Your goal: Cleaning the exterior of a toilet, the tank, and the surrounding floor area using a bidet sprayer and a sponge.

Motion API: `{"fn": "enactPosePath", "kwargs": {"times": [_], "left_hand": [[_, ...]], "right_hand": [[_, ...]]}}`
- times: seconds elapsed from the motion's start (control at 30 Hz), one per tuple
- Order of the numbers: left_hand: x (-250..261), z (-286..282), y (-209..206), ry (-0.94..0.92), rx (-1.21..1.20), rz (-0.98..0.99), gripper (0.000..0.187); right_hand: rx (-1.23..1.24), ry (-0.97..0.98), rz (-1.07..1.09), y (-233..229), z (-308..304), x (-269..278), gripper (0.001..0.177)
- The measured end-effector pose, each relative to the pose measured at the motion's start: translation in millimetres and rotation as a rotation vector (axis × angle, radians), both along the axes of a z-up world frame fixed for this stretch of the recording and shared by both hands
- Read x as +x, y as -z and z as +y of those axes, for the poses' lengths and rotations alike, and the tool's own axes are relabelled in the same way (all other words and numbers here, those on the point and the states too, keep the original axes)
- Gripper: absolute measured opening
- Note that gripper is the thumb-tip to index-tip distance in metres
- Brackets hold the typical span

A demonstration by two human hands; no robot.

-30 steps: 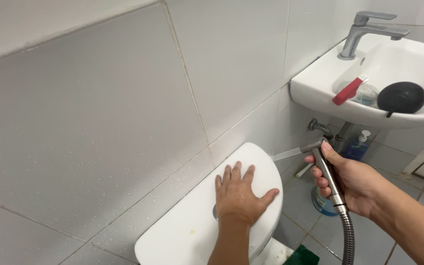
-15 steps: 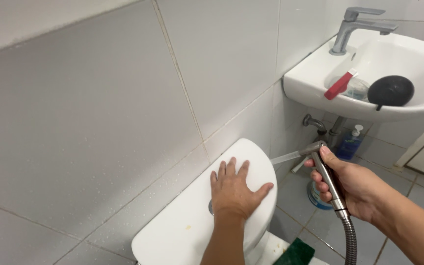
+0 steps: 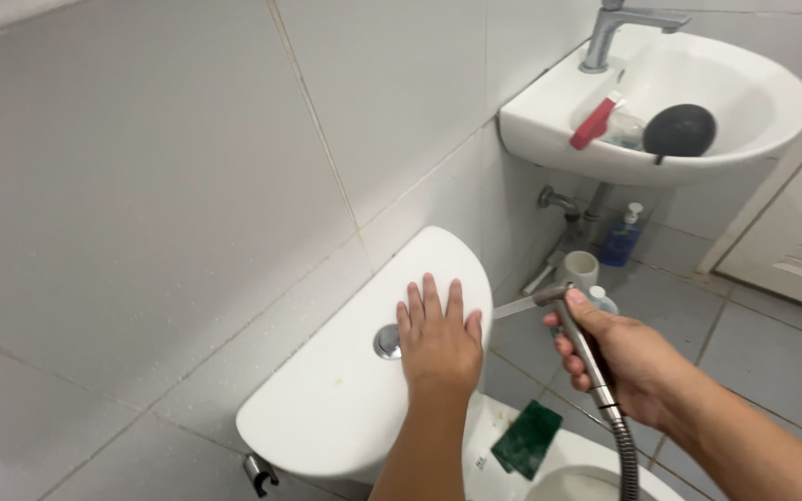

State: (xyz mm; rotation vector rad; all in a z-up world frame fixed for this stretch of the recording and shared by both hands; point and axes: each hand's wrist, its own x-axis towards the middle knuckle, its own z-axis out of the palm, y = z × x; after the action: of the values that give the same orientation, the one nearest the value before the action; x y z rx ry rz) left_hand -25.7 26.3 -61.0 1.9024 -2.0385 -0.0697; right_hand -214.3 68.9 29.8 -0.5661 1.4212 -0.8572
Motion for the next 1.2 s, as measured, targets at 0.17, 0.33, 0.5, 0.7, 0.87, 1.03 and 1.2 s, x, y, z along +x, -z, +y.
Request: {"fn": "enactPosePath", "kwargs": {"times": [0.17,0.33,0.5,0.7,0.87,1.03,1.2], "left_hand": [[12,45,-17,0.224,0.099,-0.087,0.071],[20,64,-6,0.306,0.084,-0.119,0.064],[39,85,-2,0.313,0.035,-0.224,0.072],[59,98,4,0.318,0.119,-0.225,0.072],[62,99,-23,0.297,0.235,-0.209,0.065],[55,83,-37,0.306,0.354,-0.254,0.060],[45,70,-35,0.246,0.373,-0.211,0.049]], "right_hand": [[-0.023,0.006,-0.020,0,32,12,0.052],[-0.018,0.041,-0.024,0,68,23,0.050],[-0.026,0.118,-0.003,-14,102,41,0.055],[-0.032,0.140,-0.033,-7,135,58,0.054],[-0.020,0.188,-0.030,-14,141,66,0.055],[-0.029,0.209,-0.037,-17,146,75,0.055],[-0.048,0.199,-0.015,-21,152,79,0.055]]}}
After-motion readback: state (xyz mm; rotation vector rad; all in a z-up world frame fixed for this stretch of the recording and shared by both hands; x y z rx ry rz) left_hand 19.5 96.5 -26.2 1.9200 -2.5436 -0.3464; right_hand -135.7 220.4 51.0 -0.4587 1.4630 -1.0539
